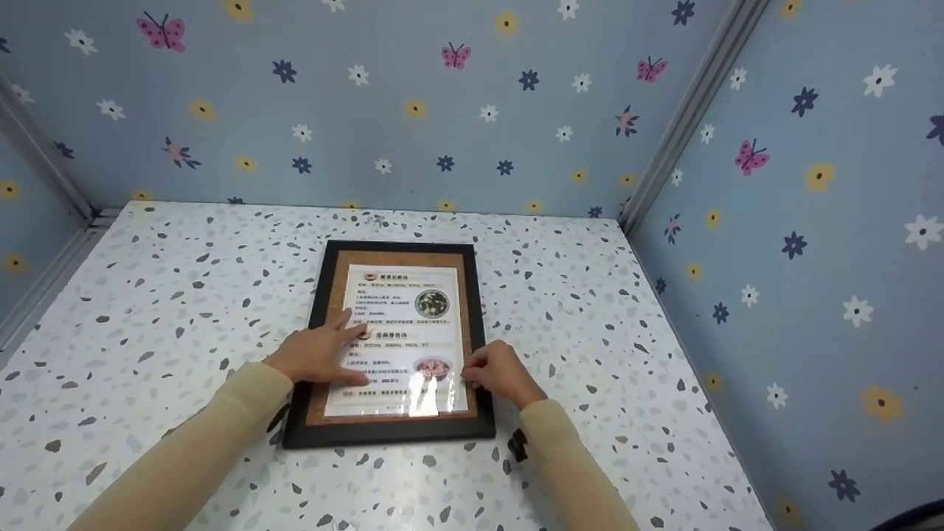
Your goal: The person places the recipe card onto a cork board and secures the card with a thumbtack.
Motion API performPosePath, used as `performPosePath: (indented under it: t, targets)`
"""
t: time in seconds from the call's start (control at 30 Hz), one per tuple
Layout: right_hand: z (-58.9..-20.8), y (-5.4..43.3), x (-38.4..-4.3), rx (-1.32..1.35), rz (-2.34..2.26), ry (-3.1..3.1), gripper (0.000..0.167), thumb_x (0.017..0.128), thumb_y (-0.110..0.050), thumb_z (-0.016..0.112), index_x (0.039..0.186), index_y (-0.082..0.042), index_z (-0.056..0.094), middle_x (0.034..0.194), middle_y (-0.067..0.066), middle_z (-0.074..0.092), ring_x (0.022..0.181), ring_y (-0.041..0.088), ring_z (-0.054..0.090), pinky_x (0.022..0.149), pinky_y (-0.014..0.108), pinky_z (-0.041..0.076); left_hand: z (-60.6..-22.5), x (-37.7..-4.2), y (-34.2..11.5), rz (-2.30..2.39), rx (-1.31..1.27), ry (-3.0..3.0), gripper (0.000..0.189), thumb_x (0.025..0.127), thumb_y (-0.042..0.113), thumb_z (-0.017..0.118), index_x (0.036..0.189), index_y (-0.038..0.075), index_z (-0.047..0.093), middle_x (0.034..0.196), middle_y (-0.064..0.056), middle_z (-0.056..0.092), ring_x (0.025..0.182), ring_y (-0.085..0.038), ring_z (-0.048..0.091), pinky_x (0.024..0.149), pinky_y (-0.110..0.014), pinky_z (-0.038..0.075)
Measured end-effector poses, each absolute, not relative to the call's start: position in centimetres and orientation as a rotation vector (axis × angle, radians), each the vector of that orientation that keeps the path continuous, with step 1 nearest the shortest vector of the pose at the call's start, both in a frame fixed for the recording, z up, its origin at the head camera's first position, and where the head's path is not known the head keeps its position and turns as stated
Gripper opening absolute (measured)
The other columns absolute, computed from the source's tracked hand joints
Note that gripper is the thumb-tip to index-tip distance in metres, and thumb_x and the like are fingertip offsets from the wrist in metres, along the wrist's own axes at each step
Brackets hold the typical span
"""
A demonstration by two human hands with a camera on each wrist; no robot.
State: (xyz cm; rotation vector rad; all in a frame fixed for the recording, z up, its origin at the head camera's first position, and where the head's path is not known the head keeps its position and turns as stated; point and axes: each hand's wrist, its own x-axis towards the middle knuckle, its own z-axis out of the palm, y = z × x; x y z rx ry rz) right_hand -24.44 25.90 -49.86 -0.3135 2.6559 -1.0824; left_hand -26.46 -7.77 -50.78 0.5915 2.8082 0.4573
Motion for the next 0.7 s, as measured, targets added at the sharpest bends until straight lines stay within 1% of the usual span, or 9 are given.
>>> performPosePath:
  t: [0.2,0.27,0.4,0.53,0.7]
  targets:
    - [-49.9,25.3,-25.0,-0.256,-1.030,2.644,0.011,0.086,-0.013,0.078,0.084,-0.003,0.077,0.070,0.001,0.068,0.061,0.014,0.062,0.054,0.025,0.048,-50.8,-26.3,-7.8,0.490,0.593,2.807,0.112,0.067,0.078,0.071,0.155,0.016,0.036,0.161,-0.023,0.016,0.123,-0.056,0.047,0.099,-0.063,0.041]
    - [-49.9,25.2,-25.2,-0.254,-1.009,2.634,0.009,0.085,-0.012,0.078,0.084,-0.003,0.077,0.069,0.001,0.067,0.060,0.014,0.061,0.053,0.025,0.048,-51.0,-26.2,-7.9,0.484,0.584,2.809,0.112,0.067,0.079,0.070,0.155,0.017,0.036,0.162,-0.021,0.015,0.124,-0.055,0.047,0.100,-0.063,0.040]
    - [-49.8,25.0,-25.4,-0.270,-0.997,2.612,0.006,0.085,-0.008,0.077,0.083,-0.003,0.077,0.067,0.002,0.066,0.057,0.013,0.060,0.052,0.026,0.050,-51.3,-26.3,-8.0,0.477,0.587,2.816,0.112,0.067,0.080,0.068,0.155,0.018,0.037,0.162,-0.021,0.016,0.122,-0.054,0.049,0.100,-0.062,0.041]
    - [-49.7,24.7,-25.6,-0.234,-0.996,2.583,0.004,0.084,-0.007,0.077,0.083,-0.003,0.076,0.068,0.003,0.067,0.058,0.014,0.061,0.053,0.028,0.054,-51.5,-26.4,-8.0,0.487,0.589,2.818,0.112,0.067,0.079,0.069,0.155,0.017,0.037,0.162,-0.021,0.016,0.121,-0.054,0.050,0.100,-0.062,0.040]
    - [-49.6,24.5,-25.7,-0.136,-0.999,2.563,0.005,0.083,-0.007,0.078,0.082,-0.003,0.075,0.069,0.005,0.067,0.061,0.016,0.063,0.056,0.031,0.057,-51.6,-26.4,-7.8,0.473,0.586,2.822,0.112,0.067,0.080,0.068,0.155,0.018,0.036,0.162,-0.020,0.015,0.114,-0.052,0.056,0.097,-0.057,0.045]
